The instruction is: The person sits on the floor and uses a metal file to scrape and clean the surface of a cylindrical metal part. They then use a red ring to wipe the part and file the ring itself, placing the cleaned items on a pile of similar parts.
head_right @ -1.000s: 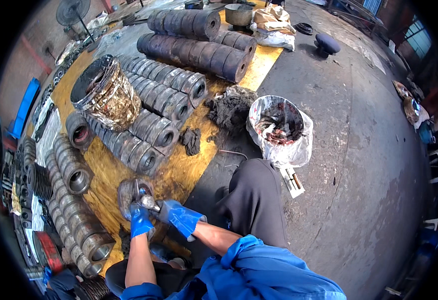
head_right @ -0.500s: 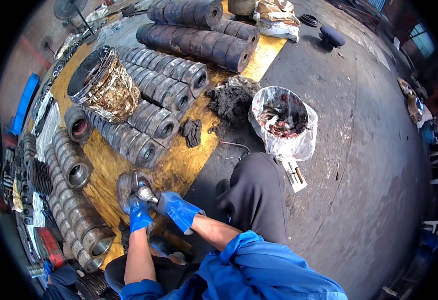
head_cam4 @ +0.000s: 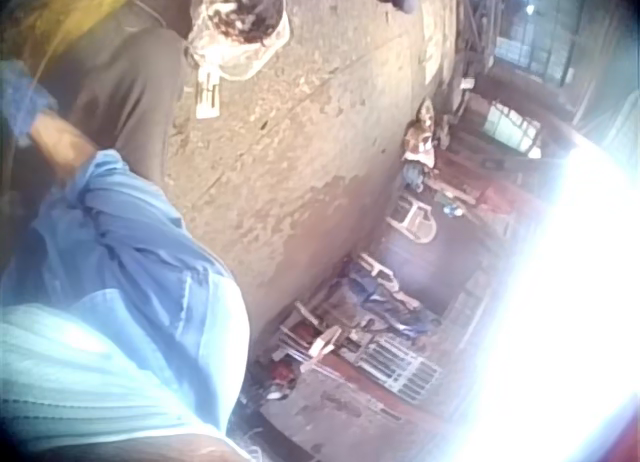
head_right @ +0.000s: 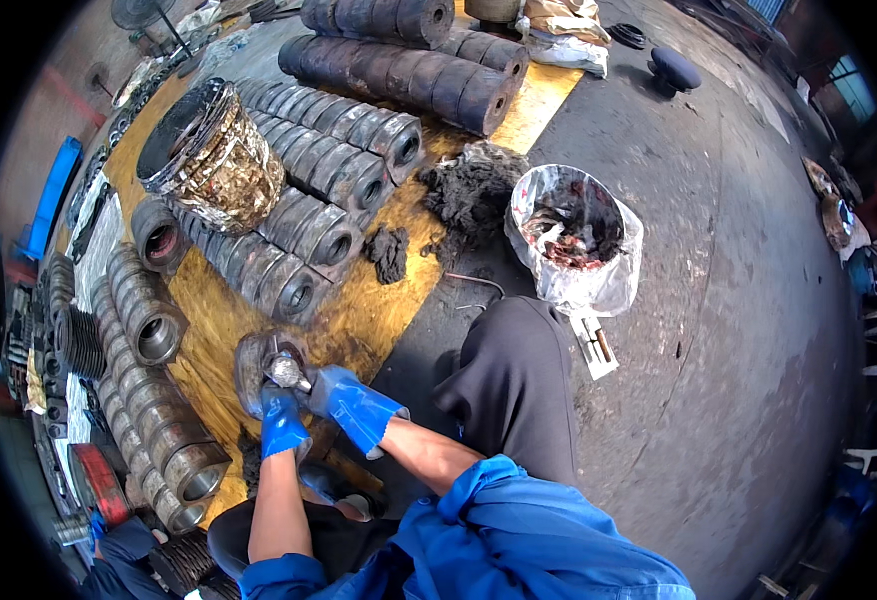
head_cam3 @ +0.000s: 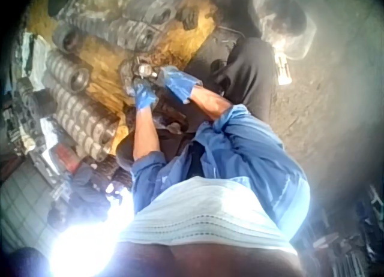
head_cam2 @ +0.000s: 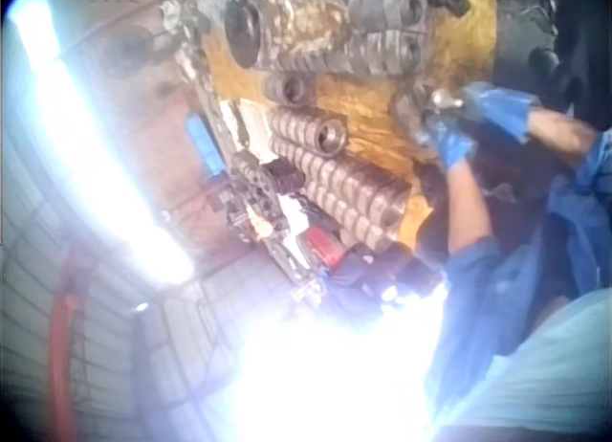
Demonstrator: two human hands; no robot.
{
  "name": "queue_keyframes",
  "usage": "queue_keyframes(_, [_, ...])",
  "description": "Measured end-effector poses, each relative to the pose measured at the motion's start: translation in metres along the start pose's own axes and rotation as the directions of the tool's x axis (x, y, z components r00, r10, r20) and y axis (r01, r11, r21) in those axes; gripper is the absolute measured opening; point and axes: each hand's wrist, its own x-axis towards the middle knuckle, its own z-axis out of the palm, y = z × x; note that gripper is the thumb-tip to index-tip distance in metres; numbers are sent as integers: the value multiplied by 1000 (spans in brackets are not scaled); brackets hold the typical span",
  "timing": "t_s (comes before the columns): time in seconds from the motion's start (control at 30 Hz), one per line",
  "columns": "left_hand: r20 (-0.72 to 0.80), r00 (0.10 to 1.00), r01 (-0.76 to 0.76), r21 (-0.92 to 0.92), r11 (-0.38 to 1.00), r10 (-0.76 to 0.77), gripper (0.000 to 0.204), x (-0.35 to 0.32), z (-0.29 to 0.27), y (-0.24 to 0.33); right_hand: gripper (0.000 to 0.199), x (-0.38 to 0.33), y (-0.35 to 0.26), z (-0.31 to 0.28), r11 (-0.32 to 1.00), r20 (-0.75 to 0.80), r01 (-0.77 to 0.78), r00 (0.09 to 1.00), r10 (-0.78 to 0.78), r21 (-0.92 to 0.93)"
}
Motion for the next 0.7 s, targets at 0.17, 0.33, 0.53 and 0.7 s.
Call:
queue_keyframes(0.17, [1,989,145,-260,955,-150,15,-5,13,25,34,0,-10,-4,997,-124,73,990,-73,-4])
queue_keyframes(0.33, [25,999,-38,249,968,33,15,20,-15,-28,28,2,14,1,992,-6,-30,1000,29,-127])
queue_keyframes(0.53, [-12,978,192,-321,927,-207,12,0,9,9,31,1,-16,-11,996,-184,84,979,-88,-26])
queue_keyframes(0.7, [-35,972,208,-343,916,-234,12,-6,15,21,32,2,-18,-11,968,-259,248,933,-251,-44])
